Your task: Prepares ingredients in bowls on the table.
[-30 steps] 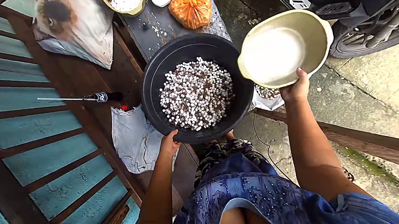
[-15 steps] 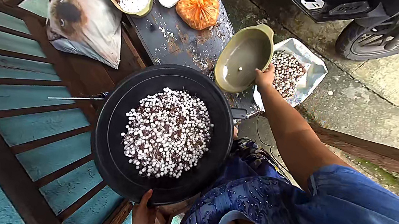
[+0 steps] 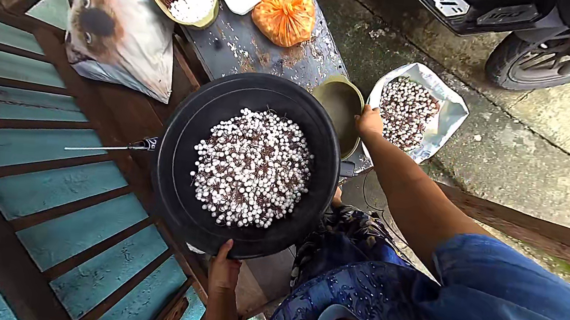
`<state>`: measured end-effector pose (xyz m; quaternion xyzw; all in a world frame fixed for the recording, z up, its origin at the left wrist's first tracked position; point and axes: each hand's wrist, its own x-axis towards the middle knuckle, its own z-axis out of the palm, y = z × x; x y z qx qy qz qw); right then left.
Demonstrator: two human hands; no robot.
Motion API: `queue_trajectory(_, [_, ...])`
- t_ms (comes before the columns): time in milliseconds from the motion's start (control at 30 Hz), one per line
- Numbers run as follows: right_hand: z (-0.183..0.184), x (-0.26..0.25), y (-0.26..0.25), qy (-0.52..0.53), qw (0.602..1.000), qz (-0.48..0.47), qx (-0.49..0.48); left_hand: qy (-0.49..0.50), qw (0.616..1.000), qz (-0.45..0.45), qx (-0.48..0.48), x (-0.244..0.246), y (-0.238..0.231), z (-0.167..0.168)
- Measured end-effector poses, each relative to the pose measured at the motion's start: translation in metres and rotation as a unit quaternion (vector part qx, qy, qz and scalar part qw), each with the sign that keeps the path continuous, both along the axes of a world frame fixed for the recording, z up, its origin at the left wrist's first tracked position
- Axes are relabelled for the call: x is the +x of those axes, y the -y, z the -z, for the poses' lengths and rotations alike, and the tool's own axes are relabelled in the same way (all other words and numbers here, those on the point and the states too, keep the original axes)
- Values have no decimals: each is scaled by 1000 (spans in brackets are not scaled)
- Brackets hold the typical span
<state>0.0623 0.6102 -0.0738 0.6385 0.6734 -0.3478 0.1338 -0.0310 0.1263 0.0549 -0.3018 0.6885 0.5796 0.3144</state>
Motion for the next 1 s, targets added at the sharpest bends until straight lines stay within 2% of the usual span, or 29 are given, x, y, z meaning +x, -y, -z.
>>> queue_trajectory(100, [-6, -2, -11, 10, 999, -39, 10, 2, 1000, 4, 1, -17, -29, 17])
queue_trajectory(333, [24, 0, -10, 43, 996, -73, 8, 21, 999, 0, 35, -41, -82, 53])
queue_trajectory(433, [24, 4, -7, 30, 997, -64, 13, 28, 998, -8, 50, -44, -94, 63])
queue_trajectory(633, [-32, 24, -40, -25, 994, -13, 104, 35, 997, -19, 62, -48, -95, 65])
queue_trajectory(767, [-67, 35, -73, -75, 975, 53, 204, 40, 997, -24, 55, -48, -91, 76])
queue_trajectory(867, [-75, 34, -96, -158, 939, 131, 278, 49, 997, -22, 47, -41, -94, 95])
queue_trajectory(933, [-73, 25, -103, -225, 911, 229, 257, 61, 996, -14, 60, -35, -95, 111])
queue_trajectory(1000, [-69, 14, -104, -307, 871, 331, 192, 89, 994, 2, 69, -27, -97, 128])
